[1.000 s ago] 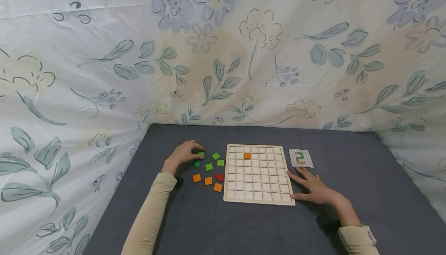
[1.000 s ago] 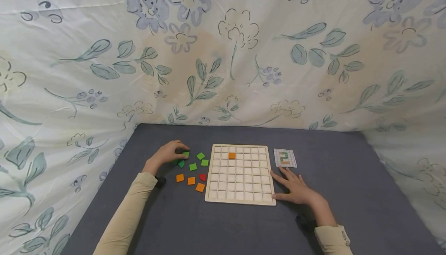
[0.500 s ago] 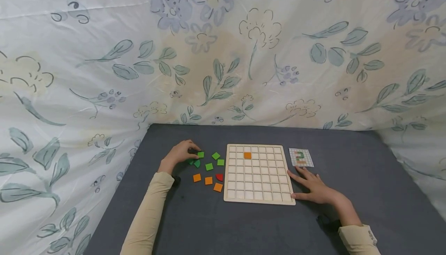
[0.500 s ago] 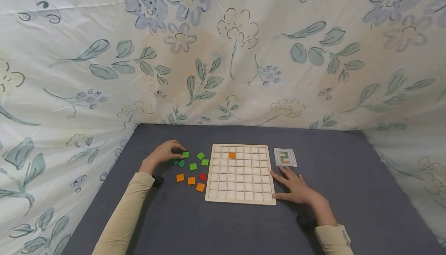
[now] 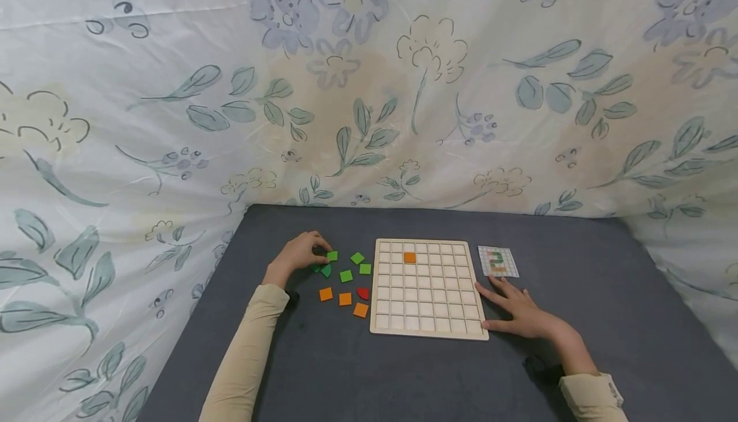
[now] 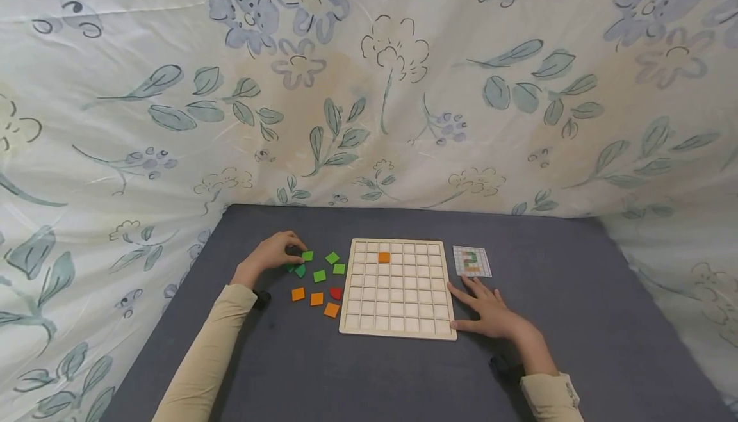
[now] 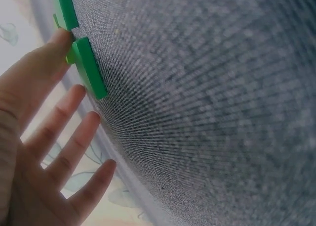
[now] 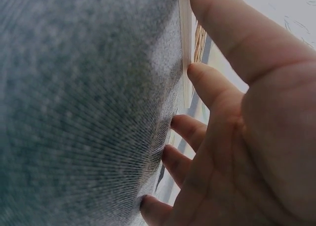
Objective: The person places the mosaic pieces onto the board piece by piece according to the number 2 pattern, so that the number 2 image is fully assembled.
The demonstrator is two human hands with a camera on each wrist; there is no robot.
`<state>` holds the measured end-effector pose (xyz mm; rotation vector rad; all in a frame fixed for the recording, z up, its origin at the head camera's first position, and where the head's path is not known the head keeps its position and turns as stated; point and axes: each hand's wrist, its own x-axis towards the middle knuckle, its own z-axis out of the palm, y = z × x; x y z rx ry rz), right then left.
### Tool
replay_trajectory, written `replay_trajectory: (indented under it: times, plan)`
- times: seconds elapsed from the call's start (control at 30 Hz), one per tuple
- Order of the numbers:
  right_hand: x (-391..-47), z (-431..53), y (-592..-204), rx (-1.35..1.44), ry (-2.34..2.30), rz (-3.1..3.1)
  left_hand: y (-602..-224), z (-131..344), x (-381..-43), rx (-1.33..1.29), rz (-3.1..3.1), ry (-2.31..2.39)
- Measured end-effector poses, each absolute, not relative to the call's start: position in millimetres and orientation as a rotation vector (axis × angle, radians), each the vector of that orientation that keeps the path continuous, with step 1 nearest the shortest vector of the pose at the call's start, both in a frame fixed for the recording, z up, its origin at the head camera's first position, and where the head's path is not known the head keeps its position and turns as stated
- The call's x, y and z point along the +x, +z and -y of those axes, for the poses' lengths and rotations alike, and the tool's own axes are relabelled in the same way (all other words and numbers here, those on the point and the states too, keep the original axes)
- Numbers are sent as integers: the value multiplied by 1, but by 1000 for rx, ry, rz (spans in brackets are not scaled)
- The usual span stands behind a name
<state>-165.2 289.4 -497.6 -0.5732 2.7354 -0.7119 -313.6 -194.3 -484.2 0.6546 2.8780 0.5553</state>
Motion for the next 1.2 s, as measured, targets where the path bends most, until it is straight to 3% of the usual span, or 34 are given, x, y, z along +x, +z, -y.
replay_trajectory:
  times: [1.2]
  plan:
    - [-163, -289, -499, -573, -779, -2716, -474, 151, -317, 804, -2944, 524]
